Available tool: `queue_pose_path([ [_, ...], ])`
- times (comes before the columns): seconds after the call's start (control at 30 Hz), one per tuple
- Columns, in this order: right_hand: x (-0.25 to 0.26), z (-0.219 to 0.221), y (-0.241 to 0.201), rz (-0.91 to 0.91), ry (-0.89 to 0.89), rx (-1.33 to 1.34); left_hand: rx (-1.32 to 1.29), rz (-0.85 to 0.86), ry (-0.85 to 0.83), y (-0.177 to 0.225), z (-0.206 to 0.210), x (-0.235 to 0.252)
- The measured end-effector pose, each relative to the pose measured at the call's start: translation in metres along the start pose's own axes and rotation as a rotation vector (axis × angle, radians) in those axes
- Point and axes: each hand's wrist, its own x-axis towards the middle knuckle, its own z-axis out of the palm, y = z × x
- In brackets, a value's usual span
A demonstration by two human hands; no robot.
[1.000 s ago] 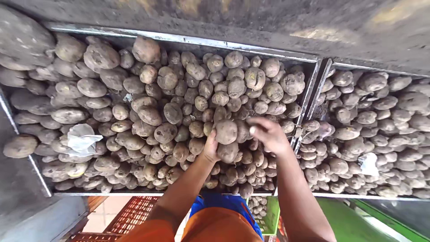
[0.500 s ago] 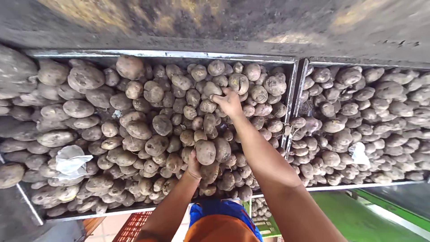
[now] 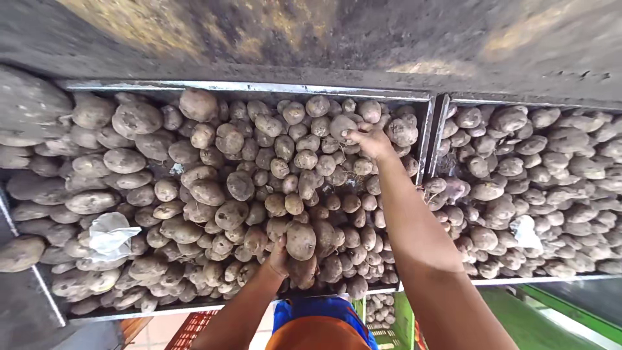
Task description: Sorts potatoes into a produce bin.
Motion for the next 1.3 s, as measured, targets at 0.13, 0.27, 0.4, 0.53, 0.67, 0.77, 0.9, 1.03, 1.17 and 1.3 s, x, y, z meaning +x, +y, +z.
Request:
queue_pose_path([
  [0.13, 0.003, 0.023, 0.020, -0.122, 0.170, 0.276, -0.041, -0.018, -0.036, -0.003, -0.003, -0.004],
  [0.27, 0.005, 0.036, 0.026, -0.158, 0.200, 0.594, -0.002, -0.017, 0.023, -0.001, 0.004, -0.008],
  [0.4, -0.001, 0.036, 0.029, -0.093, 0.034, 0.688, 0.082, 0.044, 0.082, 0.000, 0.019, -0.011],
  [0.53, -0.002, 0.040, 0.037, -0.126, 0.077, 0.636, 0.131, 0.115, 0.102, -0.006, 0.028, -0.010],
  [0.67, -0.051, 0.043, 0.064, -0.194, 0.131, 0.968, 0.179, 0.139, 0.087, -0.017, 0.049, 0.002],
  [0.77, -0.152, 0.037, 0.122, -0.316, 0.046, 1.324, 0.234, 0.069, 0.154, -0.036, 0.059, 0.006],
  [0.9, -0.334, 0.029, 0.257, -0.304, -0.041, 1.422, 0.374, -0.299, 0.337, -0.109, 0.087, -0.006],
  [1.03, -0.503, 0.039, 0.403, 0.138, 0.291, 1.466, 0.863, -0.750, 0.417, -0.248, 0.106, -0.023],
  [1.17, -0.622, 0.054, 0.511, 0.446, 0.561, 1.278, 0.968, -1.102, 0.246, -0.416, 0.083, -0.044],
  [1.3, -0.693, 0.077, 0.618, 0.739, 0.743, 1.110, 1.134, -1.317, 0.026, -0.543, 0.059, -0.065],
])
